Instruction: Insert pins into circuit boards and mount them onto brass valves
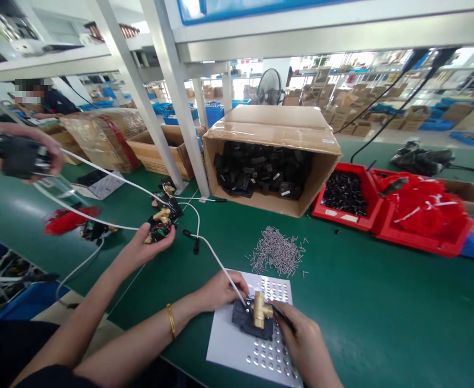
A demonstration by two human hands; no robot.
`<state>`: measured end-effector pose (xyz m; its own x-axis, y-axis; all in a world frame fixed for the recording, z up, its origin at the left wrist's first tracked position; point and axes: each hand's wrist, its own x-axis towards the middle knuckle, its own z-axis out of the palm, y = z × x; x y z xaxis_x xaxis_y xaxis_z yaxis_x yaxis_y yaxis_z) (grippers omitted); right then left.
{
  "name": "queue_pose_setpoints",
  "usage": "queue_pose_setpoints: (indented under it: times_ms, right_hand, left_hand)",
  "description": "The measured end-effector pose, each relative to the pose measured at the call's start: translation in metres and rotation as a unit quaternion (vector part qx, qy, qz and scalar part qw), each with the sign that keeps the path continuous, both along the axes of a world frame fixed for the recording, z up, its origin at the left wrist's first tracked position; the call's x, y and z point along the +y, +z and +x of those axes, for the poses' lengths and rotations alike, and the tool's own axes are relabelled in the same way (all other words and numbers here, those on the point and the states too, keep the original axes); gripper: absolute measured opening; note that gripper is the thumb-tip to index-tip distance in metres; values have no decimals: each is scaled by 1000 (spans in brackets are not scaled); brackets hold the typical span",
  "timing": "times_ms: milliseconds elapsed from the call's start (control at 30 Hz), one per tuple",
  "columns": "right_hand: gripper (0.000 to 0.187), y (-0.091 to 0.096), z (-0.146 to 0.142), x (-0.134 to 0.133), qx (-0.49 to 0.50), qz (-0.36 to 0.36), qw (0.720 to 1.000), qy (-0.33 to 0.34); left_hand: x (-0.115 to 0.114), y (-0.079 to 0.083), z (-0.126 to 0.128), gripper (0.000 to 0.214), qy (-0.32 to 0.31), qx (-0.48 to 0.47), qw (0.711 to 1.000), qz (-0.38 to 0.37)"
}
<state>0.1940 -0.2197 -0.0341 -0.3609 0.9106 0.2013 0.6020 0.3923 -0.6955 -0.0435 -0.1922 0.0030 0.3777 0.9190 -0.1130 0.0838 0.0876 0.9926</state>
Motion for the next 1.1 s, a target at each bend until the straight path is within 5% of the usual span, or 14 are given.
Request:
queue_pose_setpoints:
  times_ms: [100, 267, 400, 600, 733, 833, 1100]
  right_hand:
    - [30, 5, 5, 3, -6, -24, 999, -36]
    - [37, 14, 20, 22, -50, -11, 980, -191]
    - [36, 16, 26, 40, -124, -12, 974, -190]
    - [27, 16, 20, 65, -182, -42, 948, -256]
    - [7, 18, 17, 81, -207, -51, 943, -256]
    - [6, 17, 18, 85, -220, -56, 944, -239]
    - [8, 19, 28, 91, -200, -58, 962, -176]
  left_hand:
    - [-1, 8, -5, 16, -33, 45, 995, 79]
    - [-8, -1, -12, 32, -94, 152, 950, 254]
    - [-15, -12, -18, 33, -97, 158, 947, 263]
    - [24, -21, -7, 29, 77, 338, 903, 255]
    - [65, -25, 10, 13, 28, 361, 896, 257]
    - [73, -27, 15, 14, 12, 363, 897, 254]
    - [6, -10, -18, 13, 119, 293, 918, 239]
